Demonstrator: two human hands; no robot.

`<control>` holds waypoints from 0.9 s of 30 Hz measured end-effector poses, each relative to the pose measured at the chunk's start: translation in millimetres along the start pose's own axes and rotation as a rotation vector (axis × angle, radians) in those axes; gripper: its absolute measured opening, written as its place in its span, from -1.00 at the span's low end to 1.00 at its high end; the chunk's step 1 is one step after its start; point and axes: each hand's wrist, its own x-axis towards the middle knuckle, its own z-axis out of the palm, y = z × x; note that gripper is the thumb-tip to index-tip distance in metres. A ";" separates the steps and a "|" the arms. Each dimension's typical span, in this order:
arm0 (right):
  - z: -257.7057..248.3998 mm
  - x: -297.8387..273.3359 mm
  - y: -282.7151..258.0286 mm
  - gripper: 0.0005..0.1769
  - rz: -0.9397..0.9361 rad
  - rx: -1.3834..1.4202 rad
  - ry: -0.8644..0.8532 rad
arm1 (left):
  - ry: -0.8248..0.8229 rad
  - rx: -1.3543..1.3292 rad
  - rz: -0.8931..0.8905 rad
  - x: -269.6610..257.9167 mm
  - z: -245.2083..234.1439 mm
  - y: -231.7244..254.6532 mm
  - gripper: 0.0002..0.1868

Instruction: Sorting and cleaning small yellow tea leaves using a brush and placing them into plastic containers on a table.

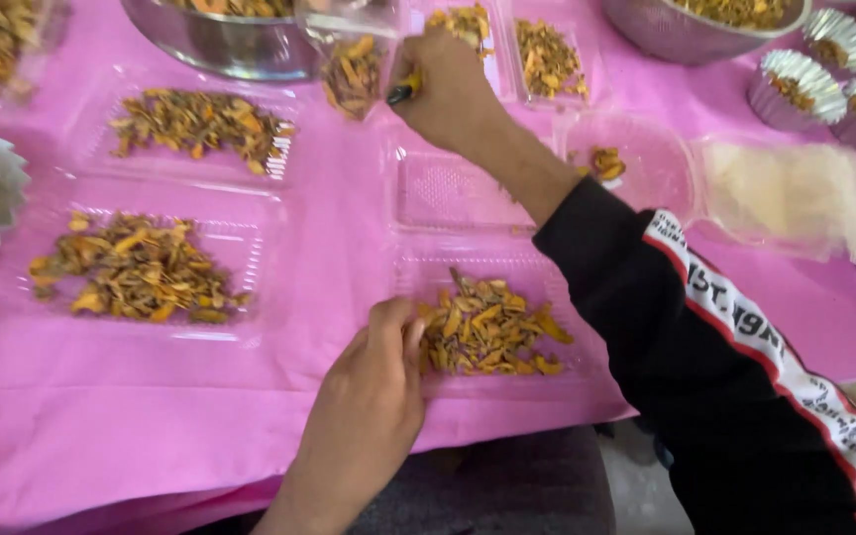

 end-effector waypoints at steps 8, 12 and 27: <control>-106.2 -29.2 -84.4 -0.80 -0.196 0.147 0.167 | 0.040 -0.106 -0.088 -9.8 -0.5 -8.7 -0.81; -177.0 -77.9 -134.7 -0.75 -0.337 0.137 0.139 | 0.202 -0.275 0.018 -10.7 -0.4 -2.7 -0.79; -157.9 -213.0 -156.3 -0.92 0.334 0.911 0.211 | -0.120 -0.693 0.097 24.4 11.1 54.6 -0.70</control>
